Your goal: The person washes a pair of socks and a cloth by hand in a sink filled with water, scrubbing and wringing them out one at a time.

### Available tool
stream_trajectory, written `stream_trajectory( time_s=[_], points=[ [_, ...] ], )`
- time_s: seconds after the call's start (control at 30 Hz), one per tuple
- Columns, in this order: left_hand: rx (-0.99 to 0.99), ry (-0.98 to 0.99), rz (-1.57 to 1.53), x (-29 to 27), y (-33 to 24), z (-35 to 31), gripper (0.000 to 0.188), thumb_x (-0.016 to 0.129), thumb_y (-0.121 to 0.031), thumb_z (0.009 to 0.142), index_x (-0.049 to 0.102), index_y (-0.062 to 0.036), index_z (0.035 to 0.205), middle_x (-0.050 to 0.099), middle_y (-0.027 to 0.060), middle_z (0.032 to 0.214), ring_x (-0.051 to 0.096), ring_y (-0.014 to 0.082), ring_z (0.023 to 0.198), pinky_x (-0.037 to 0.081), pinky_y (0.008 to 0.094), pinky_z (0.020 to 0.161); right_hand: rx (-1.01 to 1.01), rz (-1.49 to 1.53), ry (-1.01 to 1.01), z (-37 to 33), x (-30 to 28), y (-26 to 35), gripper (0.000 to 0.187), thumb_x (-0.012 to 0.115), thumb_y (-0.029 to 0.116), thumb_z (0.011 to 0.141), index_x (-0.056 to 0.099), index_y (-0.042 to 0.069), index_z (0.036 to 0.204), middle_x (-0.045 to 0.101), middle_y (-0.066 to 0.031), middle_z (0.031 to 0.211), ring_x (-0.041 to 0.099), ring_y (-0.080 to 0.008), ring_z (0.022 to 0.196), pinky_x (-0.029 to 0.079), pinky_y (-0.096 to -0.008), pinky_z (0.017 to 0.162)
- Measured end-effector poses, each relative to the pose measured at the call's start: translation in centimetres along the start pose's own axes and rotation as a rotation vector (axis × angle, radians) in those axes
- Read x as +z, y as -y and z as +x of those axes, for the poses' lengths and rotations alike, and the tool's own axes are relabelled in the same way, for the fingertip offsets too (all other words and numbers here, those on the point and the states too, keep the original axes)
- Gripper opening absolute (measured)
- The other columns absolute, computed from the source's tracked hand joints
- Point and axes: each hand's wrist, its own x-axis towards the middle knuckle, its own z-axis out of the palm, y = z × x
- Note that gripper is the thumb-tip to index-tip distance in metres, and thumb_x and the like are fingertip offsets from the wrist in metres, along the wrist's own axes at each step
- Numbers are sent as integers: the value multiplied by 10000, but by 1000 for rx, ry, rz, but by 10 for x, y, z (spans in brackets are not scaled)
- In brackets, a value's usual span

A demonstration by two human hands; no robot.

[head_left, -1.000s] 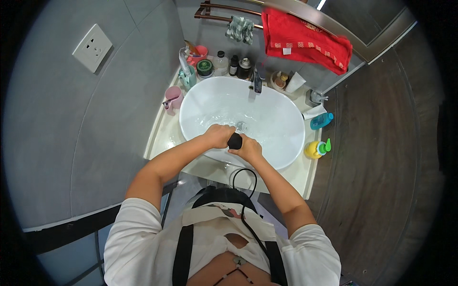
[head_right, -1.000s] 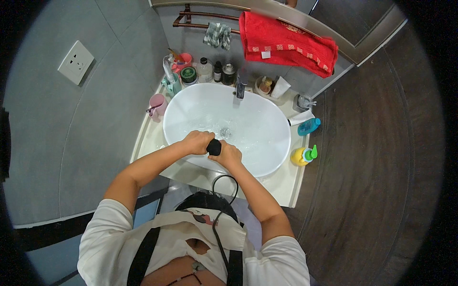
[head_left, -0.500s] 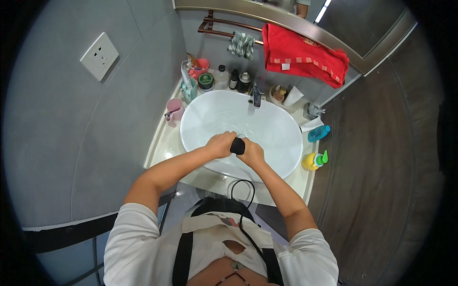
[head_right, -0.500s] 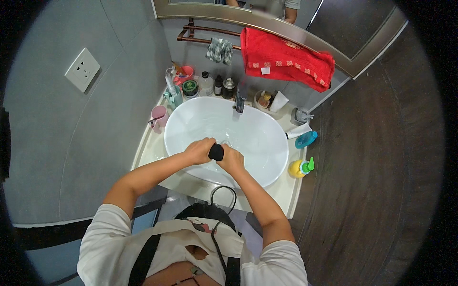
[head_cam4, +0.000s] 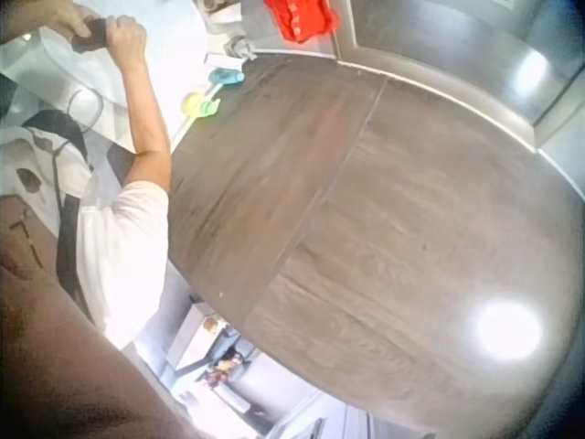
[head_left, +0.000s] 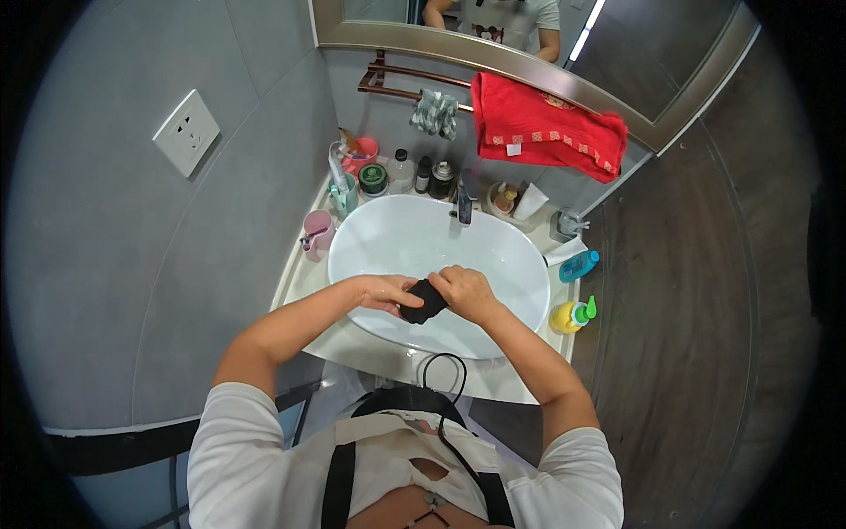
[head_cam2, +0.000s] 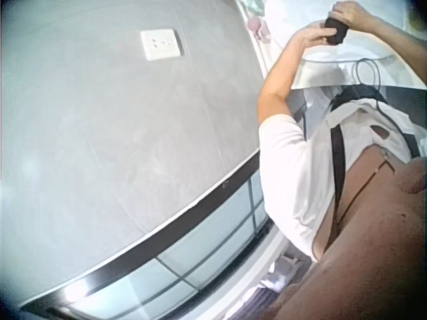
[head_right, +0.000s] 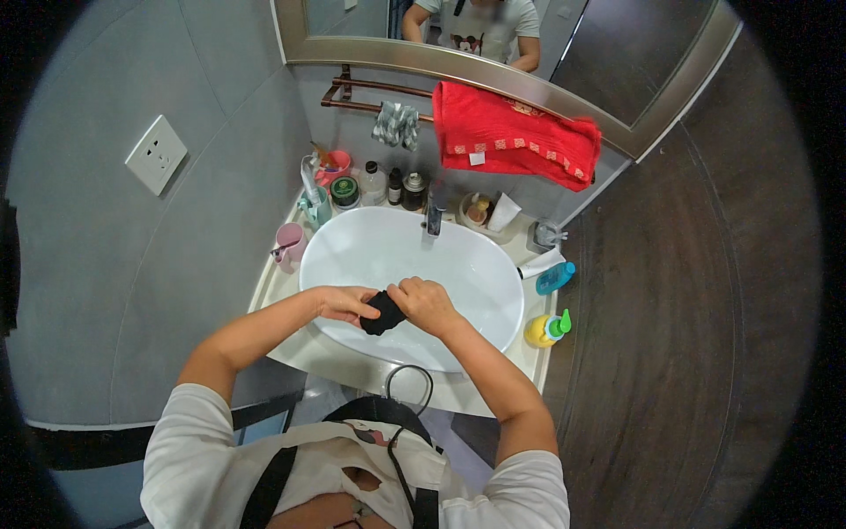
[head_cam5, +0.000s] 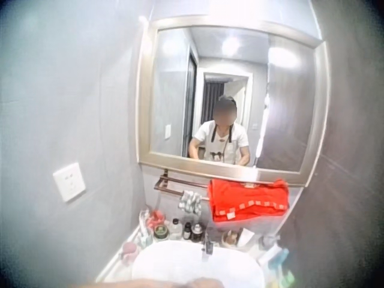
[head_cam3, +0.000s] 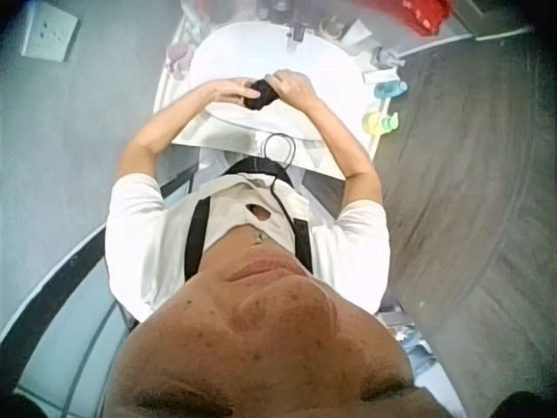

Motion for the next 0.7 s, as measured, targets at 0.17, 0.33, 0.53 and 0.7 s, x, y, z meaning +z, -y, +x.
stream_trajectory(
  time_s=[0.17,0.33,0.53,0.7],
  points=[
    [-54,-114,128,18,4,10,488,713,-139,689,434,-83,1086,522,15,914,557,127,821,502,287,699,-171,-95,-188,2,10,-8,125,555,114,662,496,58,756,551,-78,763,579,-201,644,463,-312,489],
    [-120,-337,533,20,12,25,452,752,-149,573,490,-85,936,564,42,776,581,169,711,493,310,612,124,-91,266,-15,20,4,135,566,100,669,502,49,776,589,-118,766,588,-250,580,475,-341,476],
    [154,-775,1329,18,17,39,374,661,-61,576,455,-44,888,563,177,869,571,348,806,471,420,665,505,36,300,-24,41,14,208,615,121,649,523,39,816,604,-154,683,591,-306,553,480,-390,504],
    [220,-816,1451,8,14,44,356,642,-57,603,459,-56,908,551,158,864,573,336,798,475,421,663,744,85,324,-21,51,14,248,632,158,652,531,35,842,612,-169,688,605,-337,619,492,-416,572]
  ],
)
